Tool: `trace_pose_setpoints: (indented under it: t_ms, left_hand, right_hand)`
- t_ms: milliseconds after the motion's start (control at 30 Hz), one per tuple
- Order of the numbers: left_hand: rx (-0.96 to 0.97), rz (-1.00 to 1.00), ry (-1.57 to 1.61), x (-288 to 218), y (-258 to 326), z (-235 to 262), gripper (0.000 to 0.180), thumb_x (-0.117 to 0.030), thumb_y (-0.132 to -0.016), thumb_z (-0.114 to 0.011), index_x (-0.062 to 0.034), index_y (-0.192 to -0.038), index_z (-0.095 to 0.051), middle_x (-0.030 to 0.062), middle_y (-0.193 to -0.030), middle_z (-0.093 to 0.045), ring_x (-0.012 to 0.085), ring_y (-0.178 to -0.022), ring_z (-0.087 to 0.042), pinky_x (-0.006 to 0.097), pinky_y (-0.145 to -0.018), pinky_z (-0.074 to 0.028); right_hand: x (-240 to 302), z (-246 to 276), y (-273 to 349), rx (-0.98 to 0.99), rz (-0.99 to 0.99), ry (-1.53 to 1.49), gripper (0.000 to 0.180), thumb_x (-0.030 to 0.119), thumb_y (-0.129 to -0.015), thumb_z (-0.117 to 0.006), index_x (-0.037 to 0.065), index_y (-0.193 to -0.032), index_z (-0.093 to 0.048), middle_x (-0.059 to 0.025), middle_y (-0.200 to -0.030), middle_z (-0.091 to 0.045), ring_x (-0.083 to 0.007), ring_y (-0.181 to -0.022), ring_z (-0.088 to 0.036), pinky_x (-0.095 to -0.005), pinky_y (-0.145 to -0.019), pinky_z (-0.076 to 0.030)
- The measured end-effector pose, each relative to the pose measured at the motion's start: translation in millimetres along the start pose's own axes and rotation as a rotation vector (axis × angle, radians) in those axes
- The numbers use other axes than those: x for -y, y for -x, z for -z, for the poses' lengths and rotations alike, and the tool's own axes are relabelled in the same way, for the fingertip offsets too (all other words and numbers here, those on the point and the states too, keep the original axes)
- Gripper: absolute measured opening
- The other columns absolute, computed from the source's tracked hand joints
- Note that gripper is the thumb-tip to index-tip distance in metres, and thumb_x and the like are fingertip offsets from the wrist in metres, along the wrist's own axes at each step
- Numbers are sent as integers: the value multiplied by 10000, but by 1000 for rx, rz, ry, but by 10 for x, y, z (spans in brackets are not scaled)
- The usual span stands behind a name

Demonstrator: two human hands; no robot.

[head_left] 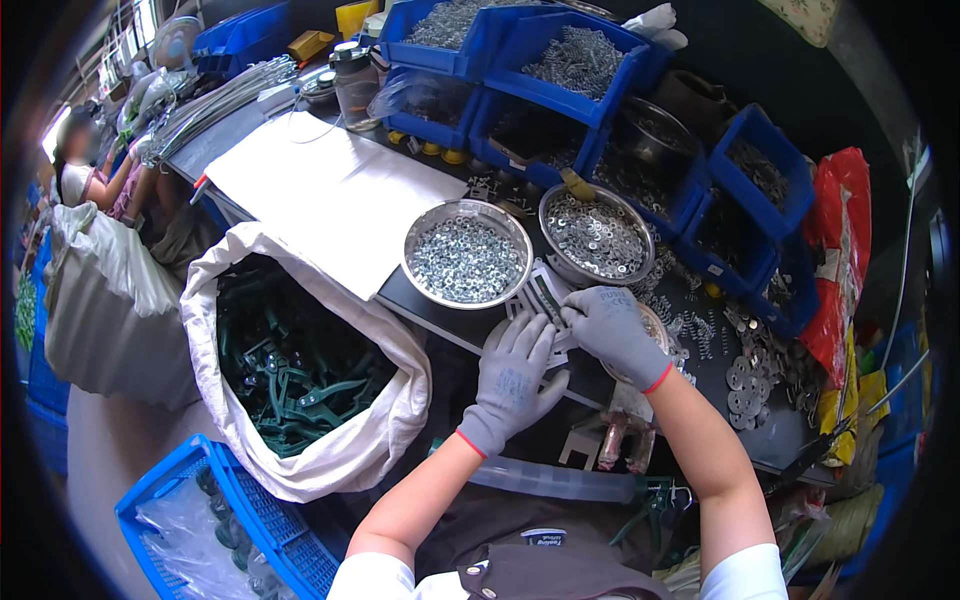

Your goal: The person assembles caulking guns by fitting components together and fastening screws with a power screwdriver. They attach a clear plastic tube, stick a label on it, bag the assembly, and place it into a crate.

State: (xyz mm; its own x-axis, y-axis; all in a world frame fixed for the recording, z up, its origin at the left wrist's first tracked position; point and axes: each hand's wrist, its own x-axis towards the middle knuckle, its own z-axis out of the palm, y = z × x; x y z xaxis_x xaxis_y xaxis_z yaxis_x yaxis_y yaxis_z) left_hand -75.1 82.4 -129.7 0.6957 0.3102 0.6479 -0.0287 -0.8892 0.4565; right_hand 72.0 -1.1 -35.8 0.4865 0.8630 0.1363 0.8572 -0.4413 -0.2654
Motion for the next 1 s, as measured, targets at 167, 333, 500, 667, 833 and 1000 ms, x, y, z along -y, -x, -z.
trace_pose_setpoints:
  t_ms: [167, 333, 500, 667, 833, 1000]
  left_hand:
    - [34, -23, 15, -13, -46, 109, 523, -263, -798, -752, -7, -1232, -612, 156, -1252, -618, 350, -1227, -562, 490, -1066, -427]
    - [4, 588, 874, -331, -75, 393, 325, -92, -888, -669, 6, -1196, -642, 95, -1031, -692, 145, -874, -649, 266, -798, -515]
    - [234, 773, 1374, -561, -64, 643, 246, -140, -971, -649, 21, -1157, -658, 16, -1010, -683, 47, -851, -576, 215, -763, -470]
    - [166, 801, 1286, -770, 8, 684, 211, -138, -980, -641, 20, -1112, -689, 23, -964, -695, 48, -811, -578, 202, -733, -461]
    - [207, 744, 1214, -1000, 123, 692, 145, -55, -977, -613, 34, -1052, -699, 26, -971, -706, 49, -884, -615, 226, -785, -501]
    - [131, 285, 733, -1118, 189, 710, 85, -13, -863, -664, 4, -941, -694, 141, -837, -650, 276, -740, -635, 353, -693, -504]
  right_hand:
    - [118, 228, 192, -233, 17, -76, 212, 191, -866, -630, 25, -922, -748, -201, -927, -703, -361, -871, -680, -446, -811, -523]
    - [252, 457, 619, -41, -361, -935, 164, 82, -941, -610, -36, -1005, -705, 28, -859, -653, -16, -821, -546, -225, -726, -465]
    - [365, 555, 866, -20, -267, -820, 182, 88, -935, -619, -23, -1056, -696, -42, -962, -683, -76, -829, -609, -262, -769, -499]
    - [554, 555, 1200, -556, 185, -142, 307, 76, -776, -719, 50, -1082, -692, -140, -1113, -661, -307, -1025, -618, -421, -939, -466]
    - [569, 466, 1525, -461, 174, -136, 311, 85, -741, -746, 93, -1048, -694, -87, -1125, -683, -305, -1073, -610, -435, -948, -441]
    - [447, 424, 1728, -445, 143, -256, 231, 63, -757, -729, 92, -985, -705, -82, -1031, -713, -284, -954, -655, -402, -874, -474]
